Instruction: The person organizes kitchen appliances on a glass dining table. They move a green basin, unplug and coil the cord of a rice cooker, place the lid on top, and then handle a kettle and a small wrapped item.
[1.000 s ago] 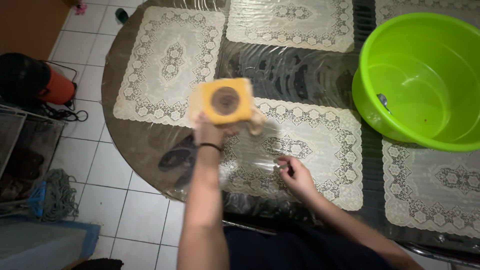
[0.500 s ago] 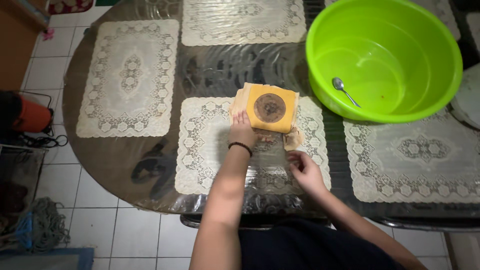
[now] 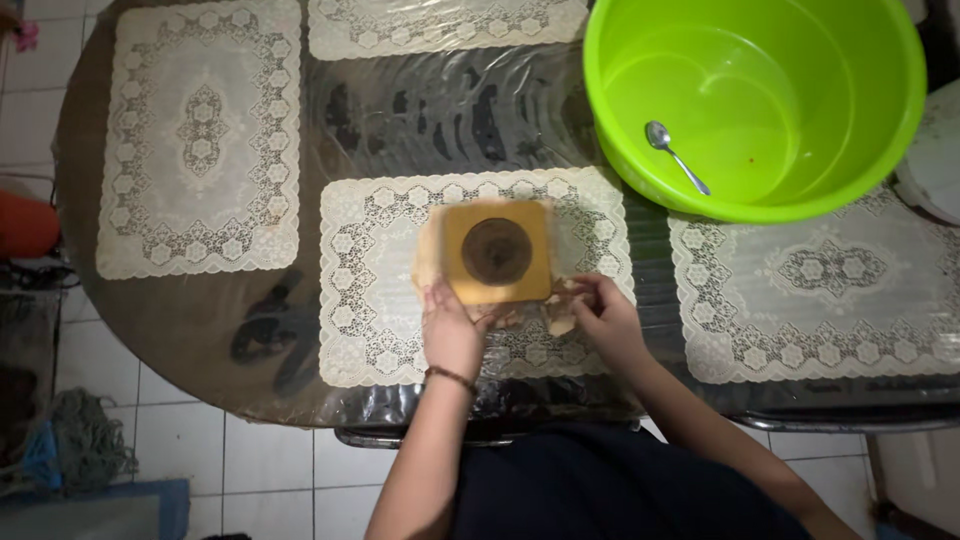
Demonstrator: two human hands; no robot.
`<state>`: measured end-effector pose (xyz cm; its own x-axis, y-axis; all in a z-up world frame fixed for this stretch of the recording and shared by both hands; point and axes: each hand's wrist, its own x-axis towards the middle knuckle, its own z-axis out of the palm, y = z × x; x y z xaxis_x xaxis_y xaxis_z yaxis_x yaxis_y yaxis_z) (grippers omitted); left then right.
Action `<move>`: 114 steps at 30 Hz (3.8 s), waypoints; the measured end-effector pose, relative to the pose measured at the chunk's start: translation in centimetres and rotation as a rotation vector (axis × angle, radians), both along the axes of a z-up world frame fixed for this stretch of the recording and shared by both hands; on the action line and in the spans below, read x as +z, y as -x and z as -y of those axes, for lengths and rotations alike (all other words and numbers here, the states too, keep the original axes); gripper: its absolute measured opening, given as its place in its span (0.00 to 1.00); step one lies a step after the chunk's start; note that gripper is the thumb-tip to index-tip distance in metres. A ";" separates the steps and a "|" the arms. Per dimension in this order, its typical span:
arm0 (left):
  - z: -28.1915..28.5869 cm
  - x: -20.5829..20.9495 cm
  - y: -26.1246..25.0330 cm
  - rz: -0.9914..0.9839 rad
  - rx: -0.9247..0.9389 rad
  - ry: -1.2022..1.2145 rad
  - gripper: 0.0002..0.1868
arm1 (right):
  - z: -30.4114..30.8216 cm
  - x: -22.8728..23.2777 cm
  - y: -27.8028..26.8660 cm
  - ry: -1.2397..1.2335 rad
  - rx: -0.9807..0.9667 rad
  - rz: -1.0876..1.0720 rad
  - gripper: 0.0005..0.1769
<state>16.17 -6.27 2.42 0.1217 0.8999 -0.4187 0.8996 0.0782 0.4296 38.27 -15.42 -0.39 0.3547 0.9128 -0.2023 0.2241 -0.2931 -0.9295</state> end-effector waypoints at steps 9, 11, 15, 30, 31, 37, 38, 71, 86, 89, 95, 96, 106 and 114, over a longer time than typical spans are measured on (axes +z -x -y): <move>-8.7 -7.7 12.2 -0.070 0.316 -0.208 0.63 | -3.2 -0.2 3.0 0.014 0.109 -0.037 0.22; -12.5 -7.9 15.6 -0.110 0.251 -0.312 0.63 | -3.9 -0.5 4.1 -0.013 0.121 -0.062 0.22; -20.6 -7.7 19.2 -0.067 0.249 -0.276 0.61 | -4.7 -0.9 6.5 -0.012 0.114 -0.040 0.22; -23.9 0.4 15.7 0.139 0.165 -0.030 0.49 | -3.4 -1.3 12.3 0.037 -0.020 -0.084 0.20; -22.1 0.9 15.2 0.269 0.147 0.005 0.42 | -3.8 -1.5 12.7 0.006 -0.007 -0.101 0.20; -15.2 -4.3 13.5 -0.244 -0.316 -0.251 0.58 | -6.9 -0.5 14.4 -0.057 0.001 0.014 0.18; -14.2 -4.6 13.3 -0.215 -0.314 -0.213 0.59 | -7.4 -0.5 14.0 -0.014 -0.035 0.109 0.17; -13.6 -12.1 15.8 0.586 0.223 -0.171 0.16 | -15.1 -4.7 12.6 0.290 -0.291 -0.510 0.17; -1.6 -8.4 18.6 0.643 0.359 -0.090 0.17 | -5.5 -6.7 11.9 0.351 -0.058 -0.504 0.08; -0.8 -7.0 17.1 0.624 0.377 -0.120 0.19 | -6.6 -6.9 10.9 0.241 -0.005 -0.503 0.10; 0.0 -8.0 15.9 0.554 0.375 -0.346 0.19 | -8.2 -5.3 10.9 0.229 0.003 -0.454 0.19; -0.2 -8.6 16.1 0.613 0.396 -0.307 0.19 | -7.8 -5.2 10.9 0.258 0.002 -0.469 0.20; -1.7 -11.7 17.4 0.598 0.408 -0.196 0.18 | -4.1 -5.0 7.9 0.274 0.093 -0.501 0.27; -1.1 -9.4 13.1 0.446 0.311 -0.196 0.21 | -3.5 -4.5 4.9 0.303 0.045 -0.547 0.27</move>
<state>3.10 -5.21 -7.00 -0.0346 0.9773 -0.2092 0.5758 0.1906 0.7951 33.40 -11.97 -4.86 0.0893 0.7980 -0.5960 -0.2423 -0.5630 -0.7901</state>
